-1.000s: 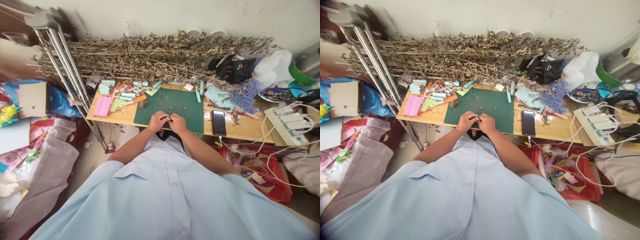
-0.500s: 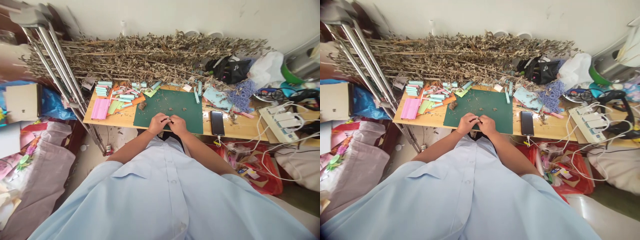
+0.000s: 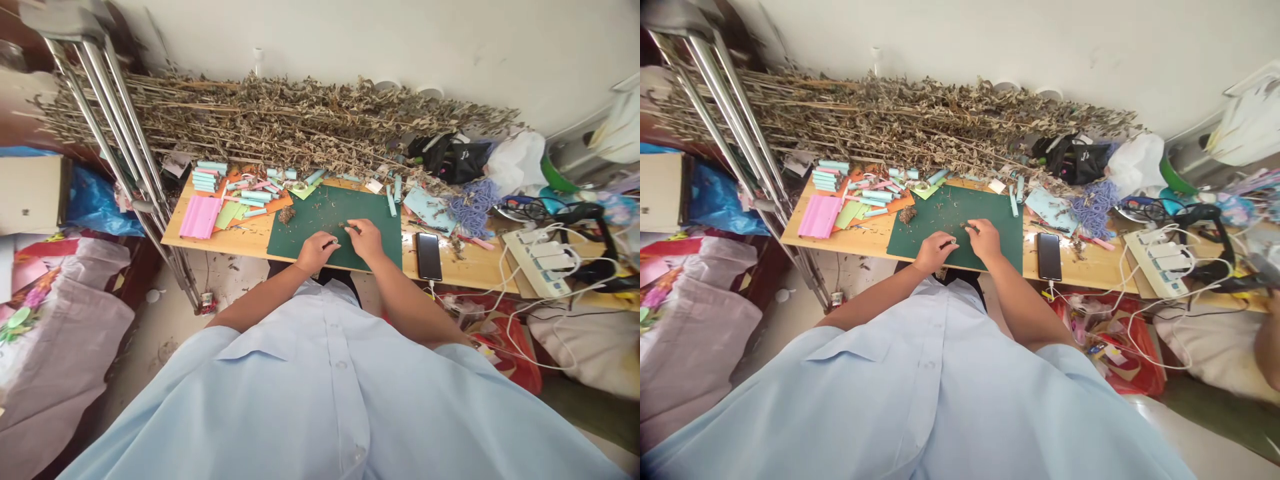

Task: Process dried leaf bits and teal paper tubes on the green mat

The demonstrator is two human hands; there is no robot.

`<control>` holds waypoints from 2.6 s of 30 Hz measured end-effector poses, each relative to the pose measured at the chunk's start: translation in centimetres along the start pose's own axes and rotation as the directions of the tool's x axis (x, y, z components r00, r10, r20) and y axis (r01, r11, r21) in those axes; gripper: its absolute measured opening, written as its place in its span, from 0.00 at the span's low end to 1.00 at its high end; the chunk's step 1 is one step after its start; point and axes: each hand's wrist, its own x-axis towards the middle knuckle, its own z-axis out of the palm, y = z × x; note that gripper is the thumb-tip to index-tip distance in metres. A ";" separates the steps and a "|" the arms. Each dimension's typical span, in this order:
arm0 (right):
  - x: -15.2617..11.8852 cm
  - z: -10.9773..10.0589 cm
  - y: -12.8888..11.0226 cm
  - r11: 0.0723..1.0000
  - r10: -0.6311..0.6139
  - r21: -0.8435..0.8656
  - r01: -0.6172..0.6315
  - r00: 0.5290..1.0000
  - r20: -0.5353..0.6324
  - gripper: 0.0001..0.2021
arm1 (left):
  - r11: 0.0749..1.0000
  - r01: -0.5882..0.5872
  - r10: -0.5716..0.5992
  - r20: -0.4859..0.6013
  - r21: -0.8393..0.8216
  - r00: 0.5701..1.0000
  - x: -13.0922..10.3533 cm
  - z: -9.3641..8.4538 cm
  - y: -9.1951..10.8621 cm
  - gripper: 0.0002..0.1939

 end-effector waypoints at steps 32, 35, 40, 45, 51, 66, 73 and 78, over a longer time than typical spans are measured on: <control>-1.2 1.3 0.4 0.990 0.065 0.131 -0.059 0.997 -0.037 0.12 | 0.963 -0.269 0.261 0.233 0.005 0.937 -0.7 -1.1 0.7 0.13; -1.4 1.3 0.4 0.978 0.100 0.185 -0.092 0.995 -0.032 0.14 | 0.979 -0.198 0.190 0.142 0.052 0.972 0.4 -0.8 0.8 0.13; -1.4 1.4 -0.2 0.961 0.119 0.252 -0.110 0.993 -0.021 0.16 | 0.992 0.127 -0.126 0.081 -0.012 0.989 4.1 -0.1 0.6 0.17; -1.7 1.2 -0.9 0.944 0.124 0.309 -0.114 0.992 -0.013 0.14 | 0.928 0.319 -0.286 0.177 -0.195 0.942 5.4 0.3 0.6 0.08; -2.0 0.6 -1.3 0.963 0.065 0.264 -0.056 0.998 -0.025 0.10 | 0.763 0.500 -0.443 0.231 -0.410 0.866 5.3 0.5 0.7 0.07; -1.5 0.1 -2.4 0.832 0.221 0.514 -0.209 0.975 0.038 0.11 | 0.504 0.676 -0.558 0.395 -0.538 0.730 6.7 -0.2 2.5 0.07; -1.4 0.4 -2.0 0.652 0.356 0.693 -0.308 0.931 0.078 0.14 | 0.530 0.667 -0.550 0.386 -0.524 0.741 7.2 -0.3 2.1 0.07; -1.5 0.0 -0.8 0.636 0.429 0.698 -0.328 0.903 0.032 0.13 | 0.827 0.539 -0.502 0.223 -0.159 0.836 8.5 0.3 1.1 0.03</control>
